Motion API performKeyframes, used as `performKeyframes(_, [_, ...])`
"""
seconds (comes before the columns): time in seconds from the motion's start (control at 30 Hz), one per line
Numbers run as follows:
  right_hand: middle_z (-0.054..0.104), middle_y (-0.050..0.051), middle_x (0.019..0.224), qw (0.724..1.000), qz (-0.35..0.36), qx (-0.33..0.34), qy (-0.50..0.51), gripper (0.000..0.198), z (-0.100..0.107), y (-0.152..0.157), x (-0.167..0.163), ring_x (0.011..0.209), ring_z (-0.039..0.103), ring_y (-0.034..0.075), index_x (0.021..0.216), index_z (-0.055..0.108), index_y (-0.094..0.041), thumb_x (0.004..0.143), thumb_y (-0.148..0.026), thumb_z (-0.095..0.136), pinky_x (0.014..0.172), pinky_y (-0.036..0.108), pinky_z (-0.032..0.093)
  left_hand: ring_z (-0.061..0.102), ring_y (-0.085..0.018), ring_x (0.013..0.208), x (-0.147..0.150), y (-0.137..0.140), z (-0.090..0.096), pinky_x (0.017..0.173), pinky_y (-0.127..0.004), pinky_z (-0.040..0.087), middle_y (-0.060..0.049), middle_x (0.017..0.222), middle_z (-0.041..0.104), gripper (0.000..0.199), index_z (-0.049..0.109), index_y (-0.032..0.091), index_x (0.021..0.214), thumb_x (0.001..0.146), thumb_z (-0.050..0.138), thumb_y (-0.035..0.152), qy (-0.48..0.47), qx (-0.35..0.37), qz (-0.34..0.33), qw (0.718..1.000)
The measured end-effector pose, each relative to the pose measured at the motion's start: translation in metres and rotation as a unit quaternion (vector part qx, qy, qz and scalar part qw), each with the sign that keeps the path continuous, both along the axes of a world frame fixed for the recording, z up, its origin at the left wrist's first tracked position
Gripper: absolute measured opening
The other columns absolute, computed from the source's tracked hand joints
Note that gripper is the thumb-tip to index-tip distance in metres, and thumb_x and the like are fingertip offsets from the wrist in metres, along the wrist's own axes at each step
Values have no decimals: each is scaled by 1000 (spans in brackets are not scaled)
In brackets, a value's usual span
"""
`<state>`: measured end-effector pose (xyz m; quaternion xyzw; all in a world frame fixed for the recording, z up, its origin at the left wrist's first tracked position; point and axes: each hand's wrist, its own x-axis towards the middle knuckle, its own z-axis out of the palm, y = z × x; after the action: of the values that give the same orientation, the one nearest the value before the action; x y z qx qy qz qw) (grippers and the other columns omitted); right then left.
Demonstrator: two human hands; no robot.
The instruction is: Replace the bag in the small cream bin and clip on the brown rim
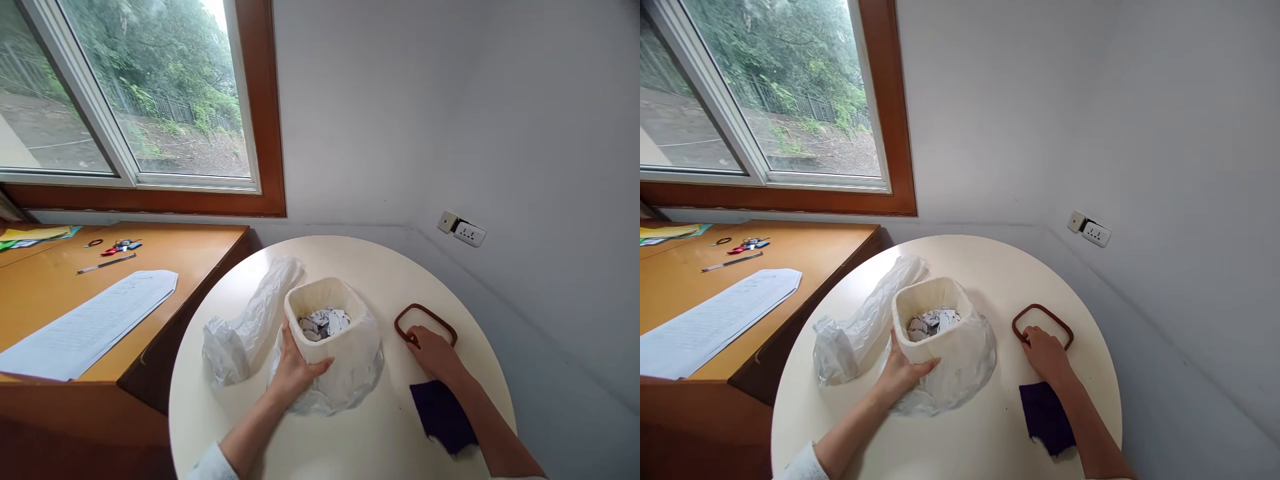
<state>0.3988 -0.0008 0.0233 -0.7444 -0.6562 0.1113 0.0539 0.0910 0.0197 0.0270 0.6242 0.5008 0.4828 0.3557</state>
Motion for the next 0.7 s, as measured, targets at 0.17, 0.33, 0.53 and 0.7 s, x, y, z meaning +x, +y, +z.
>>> performKeyframes(0.17, [60,9,97,999,-17,33,11,20,1,5,-3,81,59,21,88,54,-17,85,-23,35,61,30,40,32,-28,125,6,3,-4,104,-43,25,-11,129,34,106,7,22,134,53,76,27,11,5,-11,1000])
performKeyframes(0.33, [60,10,92,977,-37,198,66,19,40,10,-18,78,58,20,93,54,-16,84,-25,39,63,30,44,30,-27,125,24,4,-3,104,-43,24,-11,131,32,113,1,23,137,52,76,27,8,10,46,999])
performKeyframes(0.53, [59,8,89,909,62,404,83,20,111,2,-78,78,58,18,96,55,-17,87,-27,41,65,29,47,22,-28,129,43,2,-3,105,-43,24,-12,135,24,114,0,23,137,52,75,32,31,-3,84,996])
performKeyframes(0.7, [59,6,85,900,152,403,67,19,132,-7,-138,77,57,16,98,57,-16,88,-20,41,67,26,46,22,-28,129,46,-1,0,105,-42,24,-13,135,25,116,-2,20,137,51,75,32,48,-3,83,995])
